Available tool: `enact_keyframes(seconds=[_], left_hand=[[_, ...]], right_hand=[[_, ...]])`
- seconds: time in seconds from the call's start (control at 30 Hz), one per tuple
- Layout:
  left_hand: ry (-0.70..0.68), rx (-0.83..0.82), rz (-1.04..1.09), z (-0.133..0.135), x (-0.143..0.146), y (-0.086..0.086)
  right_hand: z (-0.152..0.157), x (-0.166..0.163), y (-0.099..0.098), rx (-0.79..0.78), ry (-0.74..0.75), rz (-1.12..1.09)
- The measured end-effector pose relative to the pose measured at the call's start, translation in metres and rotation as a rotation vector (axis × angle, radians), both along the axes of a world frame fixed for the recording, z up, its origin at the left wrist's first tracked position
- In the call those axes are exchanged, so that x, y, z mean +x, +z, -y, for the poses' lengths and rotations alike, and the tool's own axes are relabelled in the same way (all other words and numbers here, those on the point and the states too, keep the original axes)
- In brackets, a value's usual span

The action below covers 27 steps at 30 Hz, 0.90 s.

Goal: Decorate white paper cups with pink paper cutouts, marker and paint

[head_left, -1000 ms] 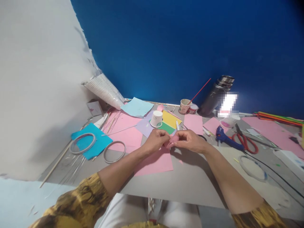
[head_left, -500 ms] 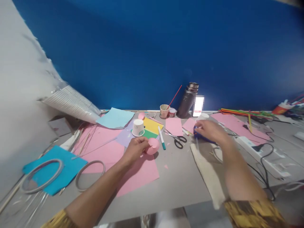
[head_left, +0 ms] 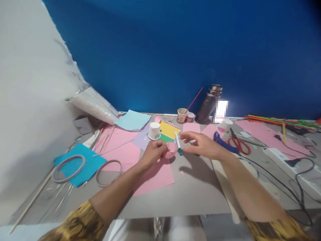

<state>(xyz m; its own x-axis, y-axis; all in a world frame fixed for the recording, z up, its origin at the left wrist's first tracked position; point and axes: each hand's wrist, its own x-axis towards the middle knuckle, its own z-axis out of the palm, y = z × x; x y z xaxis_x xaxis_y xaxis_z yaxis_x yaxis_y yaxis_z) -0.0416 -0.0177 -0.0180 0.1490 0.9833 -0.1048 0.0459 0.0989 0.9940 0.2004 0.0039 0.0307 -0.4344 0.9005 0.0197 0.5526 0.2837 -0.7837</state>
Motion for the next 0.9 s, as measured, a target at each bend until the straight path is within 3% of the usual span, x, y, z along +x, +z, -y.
enact_keyframes(seconds=[0.07,0.13,0.33,0.63,0.9], left_hand=[[0.001,0.033,-0.052,0.002,-0.001,0.002],[0.007,0.038,-0.068,0.002,-0.002,0.003],[0.002,0.014,-0.025,0.0,-0.001,-0.002],[-0.221,-0.051,0.277,0.002,0.001,-0.001],[-0.162,-0.081,0.297,0.001,0.004,-0.005]], right_hand=[[-0.004,-0.03,-0.009,-0.094,0.132,-0.079],[-0.009,-0.044,-0.02,-0.172,0.169,-0.13],[-0.011,-0.041,-0.038,-0.416,0.156,-0.302],[-0.007,-0.043,-0.05,-0.562,0.061,-0.586],[-0.003,-0.051,-0.056,-0.597,0.016,-0.627]])
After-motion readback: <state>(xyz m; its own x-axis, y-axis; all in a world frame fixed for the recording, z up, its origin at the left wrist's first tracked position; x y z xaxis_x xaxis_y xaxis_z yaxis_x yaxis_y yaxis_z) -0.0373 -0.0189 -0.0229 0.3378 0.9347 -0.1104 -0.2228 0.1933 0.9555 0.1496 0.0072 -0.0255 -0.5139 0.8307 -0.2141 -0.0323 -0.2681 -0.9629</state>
